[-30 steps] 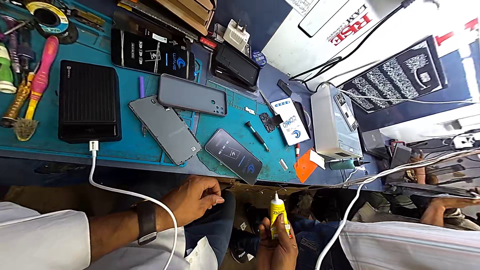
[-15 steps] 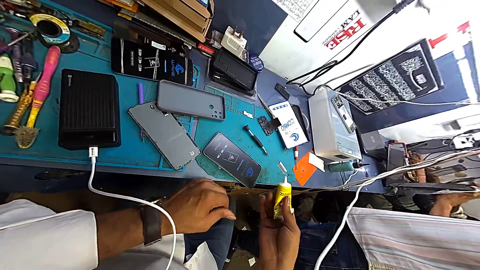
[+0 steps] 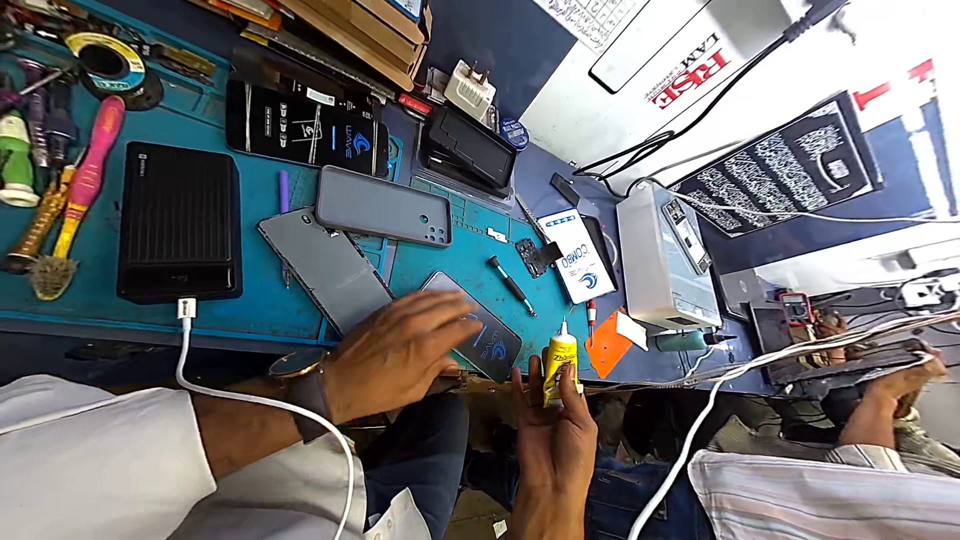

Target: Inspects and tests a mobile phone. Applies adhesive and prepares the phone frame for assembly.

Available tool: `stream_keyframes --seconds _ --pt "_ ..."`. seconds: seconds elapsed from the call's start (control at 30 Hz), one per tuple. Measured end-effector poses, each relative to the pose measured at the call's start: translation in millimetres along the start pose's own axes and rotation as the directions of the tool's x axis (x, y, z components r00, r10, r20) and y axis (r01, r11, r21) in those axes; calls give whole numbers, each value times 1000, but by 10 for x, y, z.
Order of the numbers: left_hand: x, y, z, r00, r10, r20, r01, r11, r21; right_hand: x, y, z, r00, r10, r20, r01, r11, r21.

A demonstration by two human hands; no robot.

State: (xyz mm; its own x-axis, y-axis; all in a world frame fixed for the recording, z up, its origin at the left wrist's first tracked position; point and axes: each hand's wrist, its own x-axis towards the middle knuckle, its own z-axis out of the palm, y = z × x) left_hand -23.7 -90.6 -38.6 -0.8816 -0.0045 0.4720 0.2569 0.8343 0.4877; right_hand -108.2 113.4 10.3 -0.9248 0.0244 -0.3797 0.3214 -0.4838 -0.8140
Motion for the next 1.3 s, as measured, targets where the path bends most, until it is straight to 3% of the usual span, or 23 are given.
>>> stream_keyframes --seconds 0.17,0.33,0.57,0.77,1.0,1.17,1.3 --pt "136 -88 -30 958 -194 213 162 974 162 9 -4 21 1000 8 -18 -9 1000 -28" --pt "167 -96 -6 937 -241 252 206 966 159 18 -38 22 1000 10 -2 -10 998 -54" --pt "223 -123 -35 941 -240 238 201 963 179 -17 -137 63 1000 6 16 -5 999 -32" --pt "415 -219 -195 938 -199 285 190 980 60 -105 -352 166 991 -22 130 21 1000 11" --pt "504 -263 -292 937 -152 314 166 986 -21 -78 -413 177 988 -88 126 84 996 31" --pt "561 -324 -465 912 -220 346 303 931 -204 125 -354 -53 965 -257 47 262 944 -201" --pt "575 -417 -530 908 -208 364 343 868 -359 179 -235 -147 923 -249 292 355 842 -406"
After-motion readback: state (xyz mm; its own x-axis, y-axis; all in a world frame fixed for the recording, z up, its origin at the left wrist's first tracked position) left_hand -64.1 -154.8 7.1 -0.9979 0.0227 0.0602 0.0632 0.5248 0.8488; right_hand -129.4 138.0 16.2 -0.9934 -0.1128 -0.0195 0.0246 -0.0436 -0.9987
